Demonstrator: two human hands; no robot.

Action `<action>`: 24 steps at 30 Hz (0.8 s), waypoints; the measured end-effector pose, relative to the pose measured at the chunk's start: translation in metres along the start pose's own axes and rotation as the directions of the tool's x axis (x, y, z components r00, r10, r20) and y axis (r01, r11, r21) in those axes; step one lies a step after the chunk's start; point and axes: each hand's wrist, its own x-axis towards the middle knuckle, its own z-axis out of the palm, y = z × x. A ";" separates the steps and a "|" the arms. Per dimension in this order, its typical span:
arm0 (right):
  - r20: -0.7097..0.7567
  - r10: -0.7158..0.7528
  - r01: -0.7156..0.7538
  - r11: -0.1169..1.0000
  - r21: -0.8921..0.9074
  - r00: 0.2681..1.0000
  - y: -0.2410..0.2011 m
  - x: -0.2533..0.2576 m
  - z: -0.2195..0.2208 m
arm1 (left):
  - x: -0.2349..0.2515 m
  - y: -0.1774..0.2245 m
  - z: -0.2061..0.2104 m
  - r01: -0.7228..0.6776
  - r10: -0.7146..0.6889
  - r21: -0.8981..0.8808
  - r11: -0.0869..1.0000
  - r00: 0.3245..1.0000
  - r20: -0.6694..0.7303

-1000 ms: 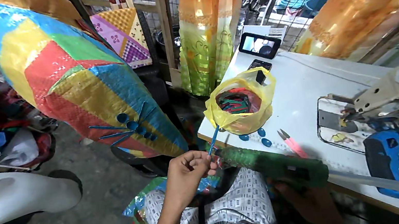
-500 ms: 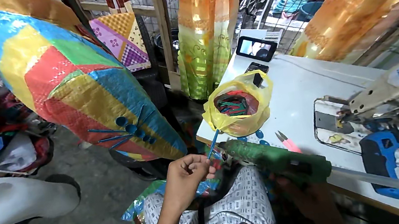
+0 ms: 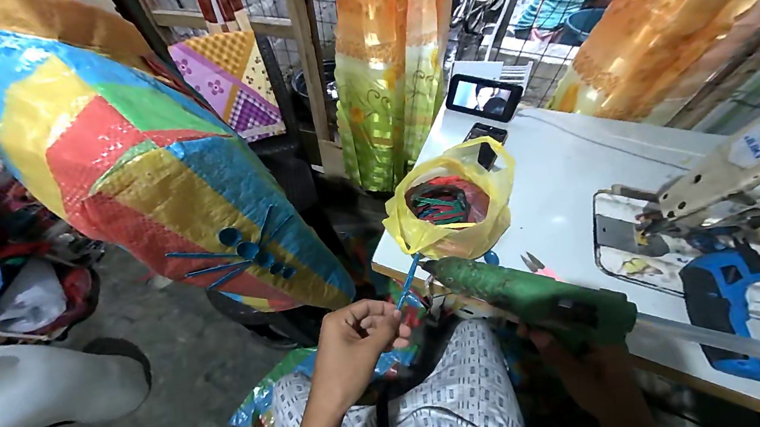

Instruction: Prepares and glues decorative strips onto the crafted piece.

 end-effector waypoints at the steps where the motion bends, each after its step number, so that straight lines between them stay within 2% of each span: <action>1: -0.003 -0.004 0.004 1.000 -0.002 1.000 0.000 0.000 0.000 | 0.000 0.000 0.000 -0.001 0.001 0.000 1.000 1.000 0.003; 7: -0.047 0.013 -0.014 1.000 -0.009 0.999 0.000 0.001 -0.001 | 0.000 -0.001 0.001 -0.001 0.001 0.001 1.000 1.000 0.022; 10: -0.238 0.061 -0.081 0.994 -0.074 0.969 0.001 0.008 -0.005 | -0.001 -0.001 0.001 0.012 -0.011 -0.017 1.000 0.999 0.036; 13: -0.446 0.072 -0.174 0.966 -0.192 0.892 0.018 0.030 -0.020 | -0.003 -0.002 -0.001 0.029 -0.027 -0.050 0.998 0.999 0.036; 15: -0.521 0.158 -0.301 0.932 -0.202 0.839 0.037 0.047 -0.035 | -0.003 -0.003 0.000 0.049 -0.046 -0.077 0.996 0.998 0.036; 19: -0.528 0.238 -0.446 0.840 -0.310 0.815 0.081 0.070 -0.060 | -0.001 -0.003 0.003 0.128 -0.118 -0.166 0.978 0.990 0.072; 21: -0.517 0.334 -0.540 0.778 -0.320 0.788 0.094 0.079 -0.064 | 0.001 -0.006 0.004 0.141 -0.124 -0.230 0.963 0.989 0.086; 24: -0.495 0.399 -0.596 0.725 -0.345 0.772 0.102 0.083 -0.063 | 0.003 -0.010 0.004 0.147 -0.127 -0.298 0.943 0.988 0.086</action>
